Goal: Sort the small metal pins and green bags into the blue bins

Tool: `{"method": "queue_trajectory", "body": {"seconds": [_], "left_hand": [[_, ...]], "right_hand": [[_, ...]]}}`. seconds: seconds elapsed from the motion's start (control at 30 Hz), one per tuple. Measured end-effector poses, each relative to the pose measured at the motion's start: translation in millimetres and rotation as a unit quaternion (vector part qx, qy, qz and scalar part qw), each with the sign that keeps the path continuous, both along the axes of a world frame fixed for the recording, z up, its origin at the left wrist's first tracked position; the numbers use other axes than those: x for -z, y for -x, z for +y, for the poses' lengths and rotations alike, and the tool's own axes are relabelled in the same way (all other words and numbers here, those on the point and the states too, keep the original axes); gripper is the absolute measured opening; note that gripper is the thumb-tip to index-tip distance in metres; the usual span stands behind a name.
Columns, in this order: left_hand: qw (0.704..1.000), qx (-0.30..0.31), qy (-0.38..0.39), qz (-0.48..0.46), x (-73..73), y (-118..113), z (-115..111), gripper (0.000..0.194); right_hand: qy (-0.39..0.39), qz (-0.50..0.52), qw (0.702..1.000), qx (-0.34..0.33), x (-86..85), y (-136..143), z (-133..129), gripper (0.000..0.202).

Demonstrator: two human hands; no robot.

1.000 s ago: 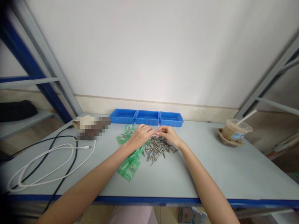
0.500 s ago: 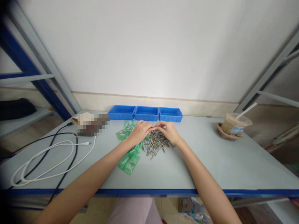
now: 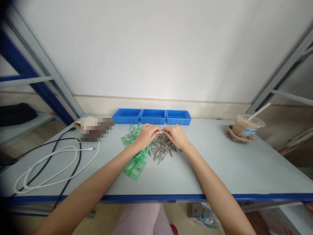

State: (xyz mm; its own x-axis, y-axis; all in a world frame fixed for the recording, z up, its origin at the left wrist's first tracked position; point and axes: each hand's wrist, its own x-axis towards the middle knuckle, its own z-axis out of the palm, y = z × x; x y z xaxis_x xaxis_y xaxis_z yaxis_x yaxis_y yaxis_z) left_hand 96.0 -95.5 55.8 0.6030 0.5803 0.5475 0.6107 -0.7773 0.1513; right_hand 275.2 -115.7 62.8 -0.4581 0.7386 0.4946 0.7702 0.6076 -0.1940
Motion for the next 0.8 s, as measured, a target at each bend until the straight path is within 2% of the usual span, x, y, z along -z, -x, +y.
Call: {"method": "queue_trajectory", "body": {"seconds": [0.23,0.33,0.53,0.67,0.8], "left_hand": [[1.000,-0.016,0.001,-0.003,-0.6,0.7,0.3,0.030],[1.000,-0.015,0.001,-0.013,-0.5,0.8,0.1,0.027],[1.000,-0.015,-0.003,-0.009,-0.6,0.8,0.9,0.027],[1.000,-0.025,0.007,-0.013,-1.6,-1.4,-0.7,0.032],[1.000,-0.017,-0.001,-0.008,-1.5,-2.4,-2.6,0.028]], "right_hand": [[0.015,0.038,0.999,0.013,0.0,3.4,-1.4,0.019],[0.027,0.053,0.998,0.022,-2.2,2.9,-2.5,0.017],[0.032,0.050,0.998,0.000,-2.0,2.8,-3.3,0.018],[0.012,0.047,0.998,0.030,1.1,3.2,-3.0,0.017],[0.009,0.031,0.999,0.039,-1.1,-0.2,-3.3,0.019]]}}
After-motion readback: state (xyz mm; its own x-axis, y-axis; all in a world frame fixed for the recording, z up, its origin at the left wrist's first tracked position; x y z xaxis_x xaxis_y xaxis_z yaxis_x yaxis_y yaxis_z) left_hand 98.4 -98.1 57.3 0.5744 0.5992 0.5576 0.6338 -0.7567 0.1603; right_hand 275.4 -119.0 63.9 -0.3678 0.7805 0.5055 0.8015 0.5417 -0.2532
